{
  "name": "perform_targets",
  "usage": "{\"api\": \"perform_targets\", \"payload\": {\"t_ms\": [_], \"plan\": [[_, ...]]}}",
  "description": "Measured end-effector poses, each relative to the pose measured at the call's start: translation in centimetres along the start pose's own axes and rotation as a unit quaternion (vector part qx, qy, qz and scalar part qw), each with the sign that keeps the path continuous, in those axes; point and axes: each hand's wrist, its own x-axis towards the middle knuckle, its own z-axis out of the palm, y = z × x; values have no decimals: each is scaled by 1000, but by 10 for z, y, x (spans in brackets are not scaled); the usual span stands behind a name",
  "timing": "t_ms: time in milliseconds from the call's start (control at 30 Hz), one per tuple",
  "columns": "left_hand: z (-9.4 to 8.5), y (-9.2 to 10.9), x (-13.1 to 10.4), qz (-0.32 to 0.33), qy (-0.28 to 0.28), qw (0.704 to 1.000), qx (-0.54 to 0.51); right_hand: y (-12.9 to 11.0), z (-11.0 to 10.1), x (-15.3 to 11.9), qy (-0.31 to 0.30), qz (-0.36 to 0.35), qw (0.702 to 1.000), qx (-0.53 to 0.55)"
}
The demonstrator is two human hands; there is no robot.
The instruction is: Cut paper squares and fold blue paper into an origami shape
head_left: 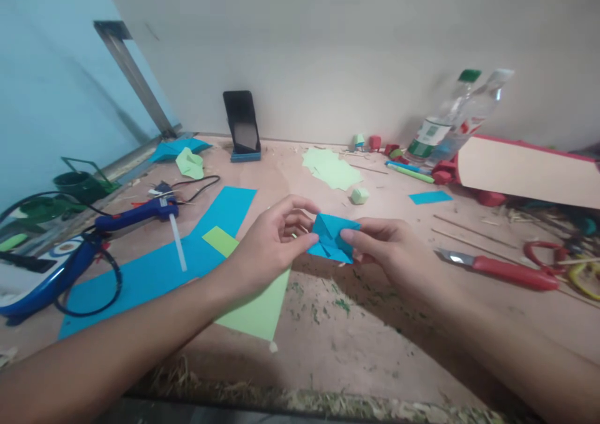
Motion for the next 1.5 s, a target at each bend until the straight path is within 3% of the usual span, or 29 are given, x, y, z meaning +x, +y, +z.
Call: {"api": "perform_targets", "payload": {"t_ms": [133, 200, 400, 633, 1300, 1500], "plan": [[-4, 1, 0, 23, 55, 998, 20, -2, 0, -1, -115, 46, 992, -37], [-5, 3, 0, 24, 66, 997, 19, -3, 2, -1, -139, 48, 988, -38], [-3, 9, -3, 35, 10, 998, 52, -1, 6, -2, -46, 6, 998, 32], [-4, 6, -5, 37, 26, 997, -57, 9, 4, -4, 12, -16, 996, 89], [-1, 11, -10, 103, 63, 993, 1, 12, 4, -12, -24, -26, 995, 89], [-2, 14, -11, 110, 51, 992, 19, 9, 7, -12, -19, -33, 996, 75]]}}
